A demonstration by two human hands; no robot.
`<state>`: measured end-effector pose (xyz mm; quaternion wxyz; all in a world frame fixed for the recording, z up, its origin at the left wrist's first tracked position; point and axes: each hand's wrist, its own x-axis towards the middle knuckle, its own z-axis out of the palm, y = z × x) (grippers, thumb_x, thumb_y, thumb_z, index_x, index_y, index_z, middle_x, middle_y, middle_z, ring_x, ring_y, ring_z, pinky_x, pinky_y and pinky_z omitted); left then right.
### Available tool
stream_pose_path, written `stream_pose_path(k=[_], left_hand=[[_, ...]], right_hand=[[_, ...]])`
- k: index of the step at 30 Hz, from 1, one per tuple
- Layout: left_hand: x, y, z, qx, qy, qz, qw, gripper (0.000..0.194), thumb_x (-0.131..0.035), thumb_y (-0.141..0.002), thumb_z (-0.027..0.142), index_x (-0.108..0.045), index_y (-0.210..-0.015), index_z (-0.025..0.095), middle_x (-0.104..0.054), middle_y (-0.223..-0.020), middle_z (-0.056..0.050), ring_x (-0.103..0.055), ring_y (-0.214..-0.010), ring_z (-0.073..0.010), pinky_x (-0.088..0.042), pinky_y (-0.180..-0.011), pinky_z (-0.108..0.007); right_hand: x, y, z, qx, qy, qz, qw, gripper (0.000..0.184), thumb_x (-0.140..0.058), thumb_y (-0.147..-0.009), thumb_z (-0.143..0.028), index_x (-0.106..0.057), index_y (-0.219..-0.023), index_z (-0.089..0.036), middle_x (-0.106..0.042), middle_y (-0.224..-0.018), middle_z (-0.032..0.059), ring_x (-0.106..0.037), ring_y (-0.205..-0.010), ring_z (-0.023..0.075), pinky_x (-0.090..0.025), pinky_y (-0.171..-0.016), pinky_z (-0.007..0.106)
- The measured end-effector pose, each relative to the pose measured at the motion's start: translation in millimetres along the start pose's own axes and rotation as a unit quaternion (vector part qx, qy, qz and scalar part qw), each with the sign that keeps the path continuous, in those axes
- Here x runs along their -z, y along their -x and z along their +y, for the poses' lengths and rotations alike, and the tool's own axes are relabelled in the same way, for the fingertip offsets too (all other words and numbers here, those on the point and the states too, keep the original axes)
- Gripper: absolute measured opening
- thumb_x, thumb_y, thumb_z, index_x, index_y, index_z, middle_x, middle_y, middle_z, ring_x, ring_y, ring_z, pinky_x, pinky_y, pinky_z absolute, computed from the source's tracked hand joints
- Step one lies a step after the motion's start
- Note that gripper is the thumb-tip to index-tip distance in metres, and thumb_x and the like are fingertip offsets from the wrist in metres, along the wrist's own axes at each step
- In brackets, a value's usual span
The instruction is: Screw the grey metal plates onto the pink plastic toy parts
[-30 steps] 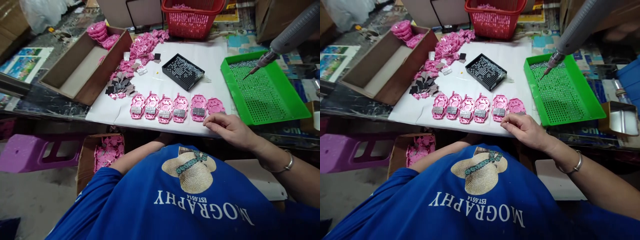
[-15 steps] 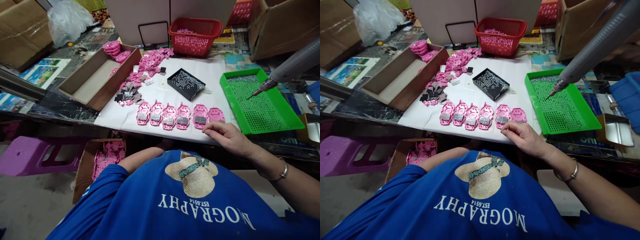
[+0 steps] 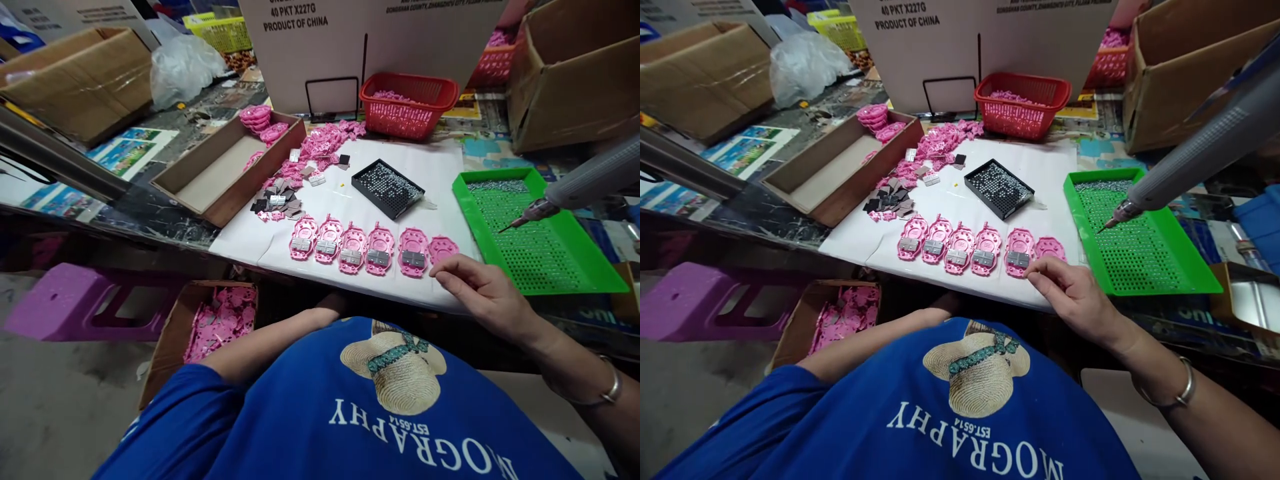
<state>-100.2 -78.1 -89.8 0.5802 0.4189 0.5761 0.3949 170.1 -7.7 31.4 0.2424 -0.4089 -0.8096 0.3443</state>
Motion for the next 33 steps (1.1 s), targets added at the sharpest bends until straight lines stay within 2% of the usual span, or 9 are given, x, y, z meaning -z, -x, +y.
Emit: stream_pose_path(k=[2,5,7,11,14,18,23,28,33], left_hand=[[17.0,12.4,-1.3,0.000,-0.035,-0.057,0.998,0.023,-0.063,-0.092,0.040,-0.069,-0.096,0.019,-0.068,-0.103,-0.004,-0.065,-0.093,-0.0185,-0.055,-0.085,-0.033],[35.3,32.1,15.9,-0.008,-0.072,-0.076,0.994,0.021,-0.088,-0.065,0.031,-0.072,-0.066,0.018,-0.067,-0.067,-0.002,-0.064,-0.071,-0.0175,-0.051,-0.078,-0.030],[37.2,42.6,38.9,-0.018,-0.074,-0.059,0.995,0.018,-0.086,-0.067,0.031,-0.076,-0.073,0.018,-0.072,-0.073,-0.004,-0.065,-0.075,-0.0180,-0.049,-0.079,-0.030],[16.5,46.0,89.5,-0.012,0.056,-0.029,0.998,0.026,-0.085,-0.069,0.038,-0.077,-0.081,0.015,-0.075,-0.081,-0.005,-0.066,-0.076,-0.0169,-0.049,-0.078,-0.029],[-6.8,32.9,109.7,-0.031,0.165,-0.038,0.985,0.027,-0.088,-0.064,0.037,-0.074,-0.072,0.015,-0.071,-0.071,-0.001,-0.061,-0.067,-0.0114,-0.046,-0.073,-0.025],[-29.7,14.1,114.9,-0.050,0.269,-0.062,0.960,0.030,-0.089,-0.063,0.038,-0.070,-0.068,0.015,-0.067,-0.066,0.002,-0.058,-0.065,-0.0078,-0.044,-0.073,-0.022],[-45.2,3.5,119.2,-0.024,0.340,-0.095,0.935,0.038,-0.091,-0.060,0.043,-0.067,-0.069,0.014,-0.067,-0.066,0.001,-0.061,-0.065,-0.0092,-0.047,-0.075,-0.024],[-52.8,-2.3,123.2,-0.023,0.358,-0.102,0.928,0.041,-0.090,-0.061,0.046,-0.065,-0.066,0.013,-0.065,-0.063,0.001,-0.060,-0.062,-0.0088,-0.046,-0.071,-0.024],[-52.6,-3.2,126.9,-0.039,0.321,-0.120,0.939,0.032,-0.086,-0.069,0.039,-0.073,-0.074,0.011,-0.069,-0.068,-0.002,-0.064,-0.068,-0.0107,-0.047,-0.073,-0.024]], right_hand=[[-1.5,-0.5,-2.4,0.009,0.001,0.009,1.000,0.017,-0.056,-0.093,-0.035,-0.065,-0.088,-0.021,-0.067,-0.072,0.0006,-0.057,-0.057,0.0122,-0.042,-0.050,0.024],[-10.9,-3.9,-10.5,0.056,0.008,0.008,0.998,0.010,-0.059,-0.092,-0.030,-0.063,-0.091,-0.020,-0.058,-0.058,-0.0038,-0.046,-0.044,0.0083,-0.034,-0.041,0.022],[-21.0,-8.2,-19.2,0.128,0.020,0.001,0.992,0.008,-0.061,-0.091,-0.026,-0.063,-0.094,-0.019,-0.053,-0.052,-0.0066,-0.042,-0.039,0.0065,-0.032,-0.039,0.021],[-40.3,-19.3,-37.0,0.291,0.063,0.021,0.954,0.016,-0.064,-0.092,-0.028,-0.063,-0.104,-0.018,-0.069,-0.065,-0.0014,-0.051,-0.041,0.0071,-0.039,-0.042,0.022],[-44.0,-26.2,-43.6,0.328,0.099,0.066,0.937,0.020,-0.063,-0.092,-0.026,-0.062,-0.111,-0.020,-0.077,-0.084,0.0038,-0.065,-0.054,0.0114,-0.049,-0.049,0.024],[-33.9,-30.3,-44.3,0.288,0.102,0.111,0.946,0.019,-0.065,-0.090,-0.017,-0.065,-0.107,-0.023,-0.078,-0.087,0.0032,-0.072,-0.067,0.0146,-0.055,-0.058,0.025],[-22.4,-30.4,-40.0,0.253,0.096,0.113,0.956,0.017,-0.067,-0.089,-0.021,-0.068,-0.104,-0.028,-0.076,-0.079,0.0006,-0.070,-0.061,0.0153,-0.054,-0.055,0.028],[-18.0,-34.7,-35.7,0.246,0.075,0.117,0.959,0.012,-0.066,-0.089,-0.016,-0.067,-0.097,-0.025,-0.075,-0.076,0.0007,-0.068,-0.061,0.0137,-0.052,-0.055,0.026],[-13.1,-42.0,-38.1,0.105,-0.088,0.081,0.987,0.007,-0.066,-0.090,-0.026,-0.068,-0.084,-0.022,-0.073,-0.070,-0.0005,-0.066,-0.058,0.0114,-0.052,-0.052,0.023]])
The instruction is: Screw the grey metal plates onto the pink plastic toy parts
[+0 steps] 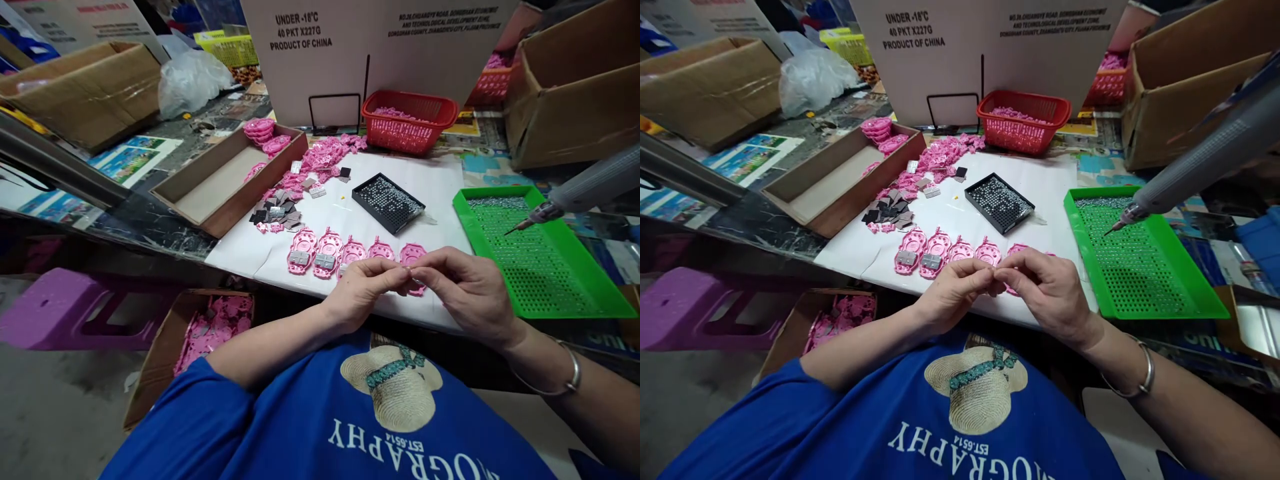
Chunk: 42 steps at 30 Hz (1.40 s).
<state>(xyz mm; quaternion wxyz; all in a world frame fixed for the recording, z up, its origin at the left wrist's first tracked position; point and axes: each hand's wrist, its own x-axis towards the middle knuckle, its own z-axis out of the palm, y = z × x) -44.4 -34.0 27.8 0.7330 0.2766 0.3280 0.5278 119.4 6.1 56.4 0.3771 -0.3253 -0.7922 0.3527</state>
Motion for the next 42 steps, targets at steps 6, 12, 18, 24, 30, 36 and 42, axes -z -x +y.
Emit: stream_pose_path(k=[6,12,18,24,30,36,42], left_hand=[[-0.8,-5.7,0.0,0.034,0.051,0.016,0.998,0.030,-0.087,-0.068,0.039,-0.072,-0.073,0.013,-0.065,-0.068,0.001,-0.058,-0.061,-0.0067,-0.046,-0.067,-0.021],[1.7,-11.6,-2.5,0.033,0.020,0.044,0.998,0.032,-0.087,-0.068,0.040,-0.072,-0.078,0.014,-0.060,-0.064,0.003,-0.051,-0.057,-0.0042,-0.039,-0.058,-0.017],[4.0,-9.6,1.4,-0.025,-0.102,0.010,0.994,0.031,-0.076,-0.080,0.046,-0.073,-0.077,0.015,-0.065,-0.068,0.000,-0.053,-0.061,-0.0074,-0.040,-0.063,-0.021],[0.8,-7.7,0.0,0.004,-0.074,-0.036,0.997,0.032,-0.071,-0.084,0.046,-0.070,-0.074,0.015,-0.062,-0.066,0.001,-0.052,-0.057,-0.0071,-0.040,-0.061,-0.021],[5.7,-10.3,-12.7,-0.227,-0.460,-0.083,0.854,0.030,-0.054,-0.097,0.038,-0.072,-0.099,0.015,-0.073,-0.101,-0.010,-0.063,-0.084,-0.0175,-0.049,-0.080,-0.032],[7.3,-20.5,-19.7,-0.271,-0.822,-0.152,0.477,0.034,-0.048,-0.098,0.020,-0.059,-0.127,0.007,-0.061,-0.135,-0.015,-0.056,-0.113,-0.0284,-0.046,-0.091,-0.043],[5.9,-22.1,-15.8,-0.261,-0.855,-0.162,0.419,0.034,-0.042,-0.100,0.017,-0.058,-0.129,0.011,-0.061,-0.134,-0.011,-0.057,-0.111,-0.0243,-0.044,-0.089,-0.040]], right_hand=[[-8.3,-1.4,9.8,-0.127,-0.125,0.033,0.983,0.023,-0.076,-0.080,-0.043,-0.074,-0.090,-0.022,-0.067,-0.062,-0.0008,-0.060,-0.053,0.0113,-0.048,-0.046,0.023],[-12.1,-2.5,19.9,-0.143,-0.124,0.059,0.980,0.025,-0.076,-0.079,-0.044,-0.075,-0.090,-0.021,-0.068,-0.065,0.0009,-0.060,-0.058,0.0128,-0.047,-0.047,0.024],[3.8,-3.8,14.6,0.063,0.122,-0.003,0.991,0.015,-0.060,-0.090,-0.024,-0.074,-0.096,-0.021,-0.074,-0.077,0.0038,-0.060,-0.058,0.0127,-0.046,-0.054,0.027],[6.9,2.9,15.7,0.014,0.066,0.000,0.998,0.011,-0.063,-0.090,-0.024,-0.072,-0.096,-0.022,-0.074,-0.081,0.0028,-0.062,-0.060,0.0123,-0.047,-0.055,0.027],[25.0,-23.8,34.1,-0.101,0.054,0.041,0.993,0.015,-0.062,-0.090,-0.033,-0.067,-0.084,-0.020,-0.070,-0.080,0.0029,-0.062,-0.071,0.0153,-0.048,-0.064,0.029],[25.3,-52.7,54.3,-0.169,0.294,-0.120,0.933,0.021,-0.054,-0.092,-0.029,-0.070,-0.085,-0.018,-0.069,-0.075,0.0053,-0.058,-0.068,0.0175,-0.036,-0.064,0.031],[20.1,-66.5,59.8,-0.180,0.395,-0.219,0.874,0.028,-0.047,-0.094,-0.032,-0.071,-0.089,-0.019,-0.071,-0.085,0.0087,-0.060,-0.076,0.0209,-0.033,-0.065,0.033]])
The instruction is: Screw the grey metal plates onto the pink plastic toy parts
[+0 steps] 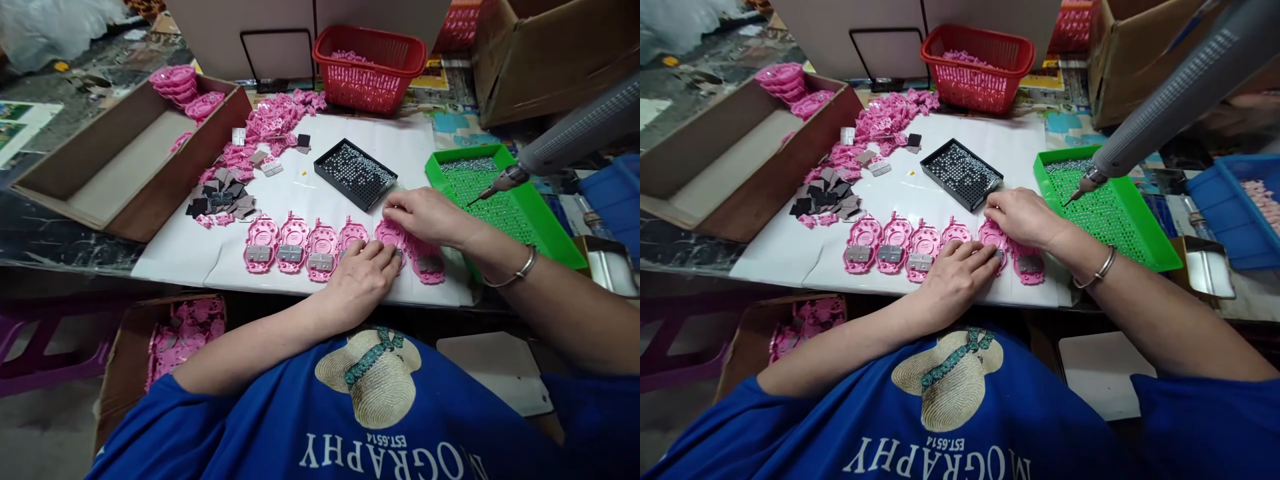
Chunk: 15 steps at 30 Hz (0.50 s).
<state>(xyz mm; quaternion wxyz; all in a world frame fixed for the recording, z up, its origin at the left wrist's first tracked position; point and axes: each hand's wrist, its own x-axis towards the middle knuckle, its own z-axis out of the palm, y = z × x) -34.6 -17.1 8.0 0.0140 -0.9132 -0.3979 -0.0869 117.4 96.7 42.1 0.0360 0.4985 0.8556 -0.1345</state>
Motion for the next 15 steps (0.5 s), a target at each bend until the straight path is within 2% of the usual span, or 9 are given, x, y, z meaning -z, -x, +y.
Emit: stream_pose_path(k=[5,9,15], left_hand=[[-2.7,2.0,-0.9,-0.003,-0.002,0.015,1.000,0.033,-0.042,-0.100,0.017,-0.058,-0.129,0.011,-0.061,-0.134,-0.012,-0.056,-0.112,-0.0237,-0.043,-0.089,-0.040],[-4.8,2.8,-2.2,-0.009,-0.003,0.020,1.000,0.033,-0.043,-0.100,0.017,-0.058,-0.128,0.010,-0.062,-0.133,-0.012,-0.056,-0.111,-0.0229,-0.042,-0.090,-0.039],[-7.4,4.5,-3.7,-0.016,-0.005,0.043,0.999,0.033,-0.046,-0.099,0.018,-0.058,-0.129,0.011,-0.062,-0.132,-0.010,-0.056,-0.110,-0.0232,-0.041,-0.090,-0.039]], right_hand=[[5.3,-6.8,0.1,0.001,0.034,-0.031,0.999,0.027,-0.048,-0.094,-0.031,-0.072,-0.095,-0.019,-0.072,-0.092,0.0088,-0.061,-0.082,0.0215,-0.035,-0.070,0.033],[7.8,-13.2,0.5,0.008,0.032,-0.048,0.998,0.026,-0.052,-0.092,-0.034,-0.073,-0.092,-0.018,-0.070,-0.084,0.0080,-0.058,-0.075,0.0189,-0.035,-0.067,0.032],[1.8,-15.7,-1.2,0.005,0.002,-0.028,1.000,0.022,-0.057,-0.091,-0.033,-0.067,-0.080,-0.017,-0.064,-0.074,0.0061,-0.053,-0.068,0.0167,-0.033,-0.064,0.031]])
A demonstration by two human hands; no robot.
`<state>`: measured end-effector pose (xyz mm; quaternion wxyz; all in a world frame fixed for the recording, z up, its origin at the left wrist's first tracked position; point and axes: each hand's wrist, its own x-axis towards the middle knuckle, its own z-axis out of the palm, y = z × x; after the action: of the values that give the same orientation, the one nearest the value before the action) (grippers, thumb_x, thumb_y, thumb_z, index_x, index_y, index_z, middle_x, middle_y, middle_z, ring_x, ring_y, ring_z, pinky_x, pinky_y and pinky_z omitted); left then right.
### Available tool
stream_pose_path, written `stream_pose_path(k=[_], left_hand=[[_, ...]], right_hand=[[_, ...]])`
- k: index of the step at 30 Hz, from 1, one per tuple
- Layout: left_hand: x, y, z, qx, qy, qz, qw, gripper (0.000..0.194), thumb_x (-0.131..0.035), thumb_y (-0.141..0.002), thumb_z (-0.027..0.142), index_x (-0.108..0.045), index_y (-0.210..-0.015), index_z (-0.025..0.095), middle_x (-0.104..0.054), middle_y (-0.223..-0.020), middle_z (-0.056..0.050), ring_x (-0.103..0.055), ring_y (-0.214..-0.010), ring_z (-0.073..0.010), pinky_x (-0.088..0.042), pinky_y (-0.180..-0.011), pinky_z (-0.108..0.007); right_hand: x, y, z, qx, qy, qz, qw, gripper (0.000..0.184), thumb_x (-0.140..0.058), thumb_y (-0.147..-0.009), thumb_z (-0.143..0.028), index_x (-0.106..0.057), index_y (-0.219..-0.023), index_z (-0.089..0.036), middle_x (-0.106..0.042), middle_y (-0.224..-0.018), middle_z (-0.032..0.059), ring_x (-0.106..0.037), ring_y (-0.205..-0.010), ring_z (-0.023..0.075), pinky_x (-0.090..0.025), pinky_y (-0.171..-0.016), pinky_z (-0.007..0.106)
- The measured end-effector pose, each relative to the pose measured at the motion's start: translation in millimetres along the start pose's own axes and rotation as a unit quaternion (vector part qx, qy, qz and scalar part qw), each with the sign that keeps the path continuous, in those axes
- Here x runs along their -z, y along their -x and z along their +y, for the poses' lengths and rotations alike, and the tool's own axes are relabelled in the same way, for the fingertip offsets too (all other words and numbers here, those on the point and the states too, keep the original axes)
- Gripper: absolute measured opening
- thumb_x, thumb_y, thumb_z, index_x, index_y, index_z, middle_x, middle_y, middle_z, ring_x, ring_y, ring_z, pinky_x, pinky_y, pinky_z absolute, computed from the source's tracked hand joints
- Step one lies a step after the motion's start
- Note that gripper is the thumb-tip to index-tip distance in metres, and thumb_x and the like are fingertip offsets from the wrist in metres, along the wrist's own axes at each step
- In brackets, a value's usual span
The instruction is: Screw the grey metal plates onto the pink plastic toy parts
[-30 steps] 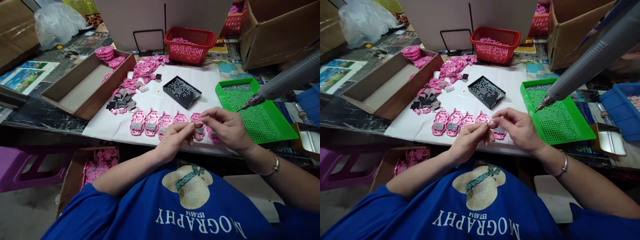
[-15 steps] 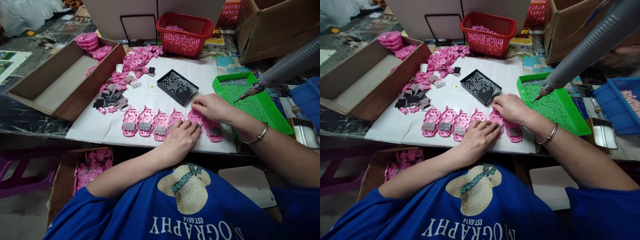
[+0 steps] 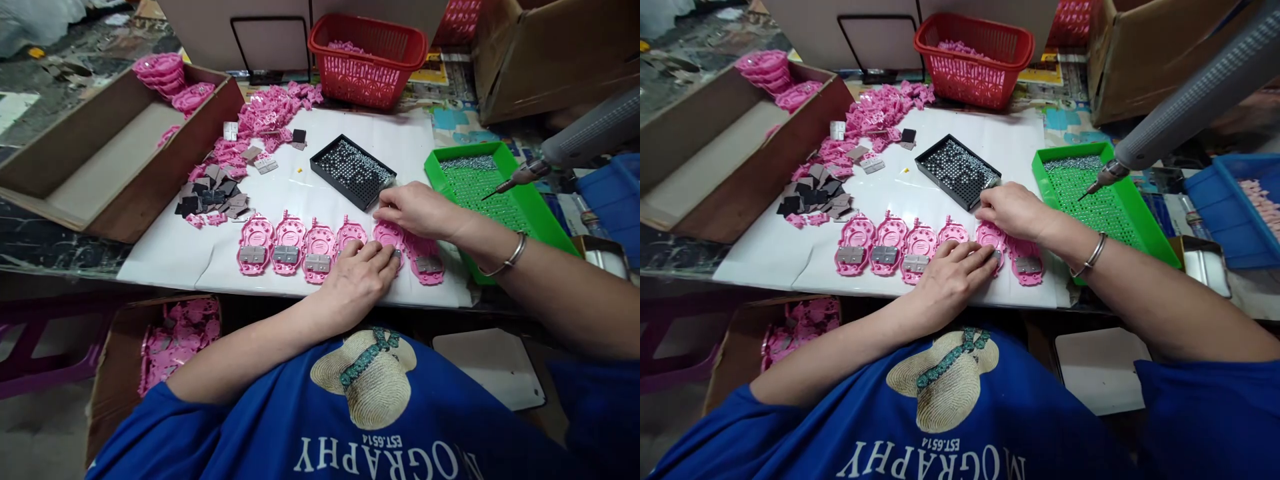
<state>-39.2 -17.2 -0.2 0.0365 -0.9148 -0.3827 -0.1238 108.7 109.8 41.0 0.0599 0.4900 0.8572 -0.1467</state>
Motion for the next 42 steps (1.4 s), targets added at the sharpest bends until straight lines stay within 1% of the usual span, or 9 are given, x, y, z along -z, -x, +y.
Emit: stream_pose_path(k=[5,8,13,17,20,23,28,34,42], left_hand=[[-0.7,-0.2,-1.4,0.004,0.000,-0.004,1.000,0.032,-0.047,-0.099,0.018,-0.058,-0.128,0.012,-0.062,-0.133,-0.009,-0.056,-0.109,-0.0230,-0.041,-0.088,-0.040],[-1.0,-0.3,-2.4,0.005,0.003,0.002,1.000,0.031,-0.049,-0.099,0.018,-0.059,-0.127,0.013,-0.062,-0.133,-0.008,-0.056,-0.109,-0.0230,-0.041,-0.087,-0.040],[-1.1,-0.6,-1.8,0.006,0.000,-0.006,1.000,0.029,-0.048,-0.099,0.019,-0.059,-0.126,0.014,-0.062,-0.134,-0.008,-0.056,-0.111,-0.0229,-0.041,-0.087,-0.039],[-0.5,-1.1,-1.5,0.009,0.000,-0.009,1.000,0.030,-0.046,-0.100,0.020,-0.060,-0.126,0.015,-0.062,-0.135,-0.008,-0.057,-0.111,-0.0229,-0.042,-0.088,-0.039],[1.8,-0.8,-2.7,0.004,0.007,-0.012,1.000,0.031,-0.047,-0.100,0.020,-0.059,-0.128,0.014,-0.061,-0.136,-0.009,-0.057,-0.111,-0.0231,-0.043,-0.090,-0.039],[5.2,0.1,-3.6,-0.003,0.011,-0.021,1.000,0.032,-0.048,-0.098,0.018,-0.059,-0.128,0.013,-0.062,-0.134,-0.010,-0.058,-0.111,-0.0239,-0.045,-0.090,-0.039],[6.7,-4.0,1.3,-0.039,0.003,0.010,0.999,0.032,-0.051,-0.094,0.017,-0.061,-0.125,0.012,-0.058,-0.137,-0.015,-0.054,-0.121,-0.0282,-0.045,-0.096,-0.041],[-4.4,-21.7,14.1,-0.113,0.002,0.008,0.994,0.033,-0.046,-0.099,0.022,-0.060,-0.128,0.014,-0.058,-0.138,-0.014,-0.052,-0.127,-0.0282,-0.036,-0.110,-0.046],[-14.7,-25.0,16.2,-0.091,0.019,0.021,0.995,0.036,-0.043,-0.102,0.027,-0.060,-0.131,0.014,-0.058,-0.139,-0.014,-0.054,-0.126,-0.0291,-0.038,-0.108,-0.049]], right_hand=[[-5.5,1.7,3.2,-0.003,-0.037,0.011,0.999,0.023,-0.060,-0.089,-0.032,-0.059,-0.071,-0.018,-0.055,-0.066,0.0030,-0.046,-0.063,0.0153,-0.030,-0.063,0.032],[-4.1,4.8,7.7,-0.019,-0.140,0.032,0.989,0.027,-0.065,-0.086,-0.033,-0.053,-0.066,-0.019,-0.051,-0.064,0.0014,-0.042,-0.062,0.0137,-0.028,-0.061,0.031],[6.5,19.9,11.7,-0.116,-0.451,0.019,0.885,0.012,-0.048,-0.092,-0.024,-0.047,-0.080,-0.020,-0.038,-0.063,-0.0036,-0.028,-0.050,0.0084,-0.020,-0.048,0.025],[11.2,31.0,15.4,-0.132,-0.512,-0.014,0.849,0.010,-0.050,-0.085,-0.014,-0.049,-0.093,-0.019,-0.034,-0.062,-0.0058,-0.021,-0.045,0.0060,-0.016,-0.042,0.023],[8.4,33.9,20.6,-0.122,-0.538,-0.036,0.833,0.013,-0.055,-0.087,-0.020,-0.054,-0.099,-0.017,-0.045,-0.066,-0.0030,-0.023,-0.047,0.0061,-0.018,-0.042,0.023],[1.9,34.2,25.7,-0.111,-0.515,-0.027,0.849,0.015,-0.056,-0.091,-0.029,-0.057,-0.100,-0.018,-0.052,-0.069,-0.0018,-0.028,-0.049,0.0077,-0.022,-0.045,0.024],[-2.5,34.8,30.8,-0.077,-0.445,0.007,0.892,0.025,-0.055,-0.092,-0.042,-0.062,-0.088,-0.018,-0.043,-0.059,-0.0040,-0.030,-0.049,0.0093,-0.024,-0.047,0.025],[10.9,39.5,32.9,-0.066,-0.471,-0.099,0.874,0.028,-0.046,-0.092,-0.021,-0.066,-0.111,-0.016,-0.050,-0.068,0.0004,-0.035,-0.052,0.0098,-0.027,-0.049,0.026],[11.9,38.8,39.9,-0.053,-0.434,-0.087,0.895,0.016,-0.053,-0.089,-0.022,-0.065,-0.098,-0.017,-0.066,-0.084,0.0060,-0.053,-0.063,0.0120,-0.041,-0.053,0.024]])
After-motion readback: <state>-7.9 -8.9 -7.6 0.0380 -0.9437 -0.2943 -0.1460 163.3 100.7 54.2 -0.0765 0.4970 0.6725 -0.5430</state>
